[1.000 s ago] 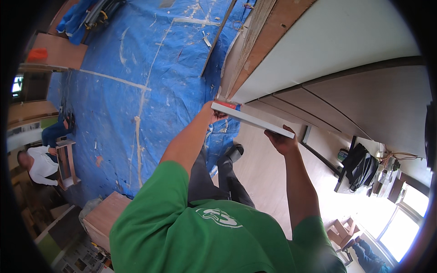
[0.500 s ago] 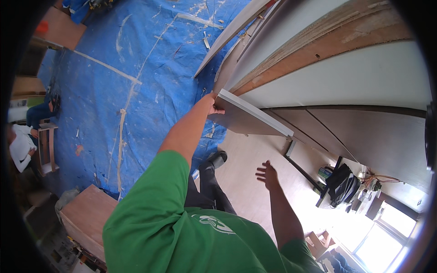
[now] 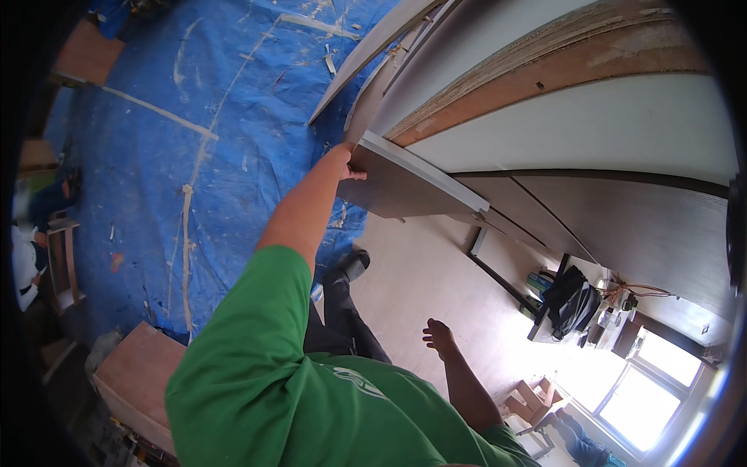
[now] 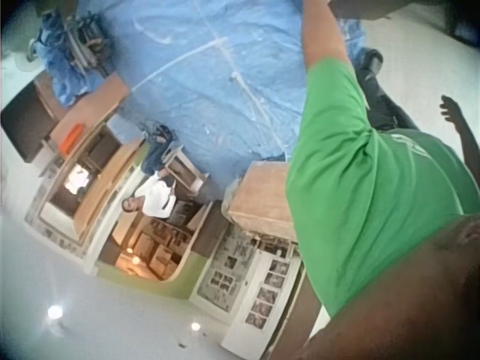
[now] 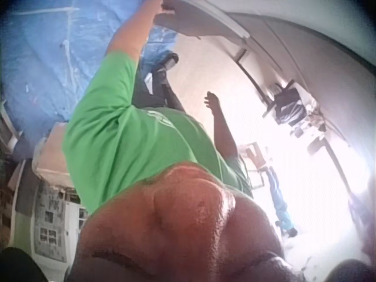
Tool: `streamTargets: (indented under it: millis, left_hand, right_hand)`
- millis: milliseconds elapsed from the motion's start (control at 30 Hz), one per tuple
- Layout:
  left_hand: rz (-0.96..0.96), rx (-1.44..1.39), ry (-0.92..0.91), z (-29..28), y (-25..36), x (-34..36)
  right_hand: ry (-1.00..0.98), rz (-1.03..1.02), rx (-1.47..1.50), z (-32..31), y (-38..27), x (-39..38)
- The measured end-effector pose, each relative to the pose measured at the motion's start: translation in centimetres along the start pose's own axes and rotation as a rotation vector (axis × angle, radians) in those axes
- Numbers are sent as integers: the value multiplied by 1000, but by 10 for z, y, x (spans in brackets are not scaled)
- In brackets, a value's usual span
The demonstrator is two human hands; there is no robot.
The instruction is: The person positions a large laminate sheet on a workbench, places a curved template on it, and uses a ruler and utility knife to score a straight line along the template edge. The person handles the sheet, template, ruler, and knife throughout the process.
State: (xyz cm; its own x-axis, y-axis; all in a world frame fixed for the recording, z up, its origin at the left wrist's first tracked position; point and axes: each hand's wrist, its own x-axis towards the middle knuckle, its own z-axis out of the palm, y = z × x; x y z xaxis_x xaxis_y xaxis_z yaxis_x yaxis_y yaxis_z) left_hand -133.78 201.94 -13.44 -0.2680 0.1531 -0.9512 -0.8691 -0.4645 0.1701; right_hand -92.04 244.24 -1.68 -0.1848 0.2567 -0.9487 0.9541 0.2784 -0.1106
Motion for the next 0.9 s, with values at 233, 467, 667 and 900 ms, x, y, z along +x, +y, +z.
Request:
streamTargets:
  millis: [233, 467, 667, 900]
  left_hand:
    - [79, -80, -112, -25, -11, 17]
    - [132, 17, -94, -66, -92, -1]
    - [342, 1704, 123, -218, -276, -4]
    - [-35, 1374, -34, -242, -275, -147]
  right_hand:
    - [-17, -93, 2, 13, -29, -15]
    - [-92, -170, 80, -1, 1, -9]
    - [-31, -111, 126, -22, 42, -6]
    - [-38, -449, -493, -51, 102, 69]
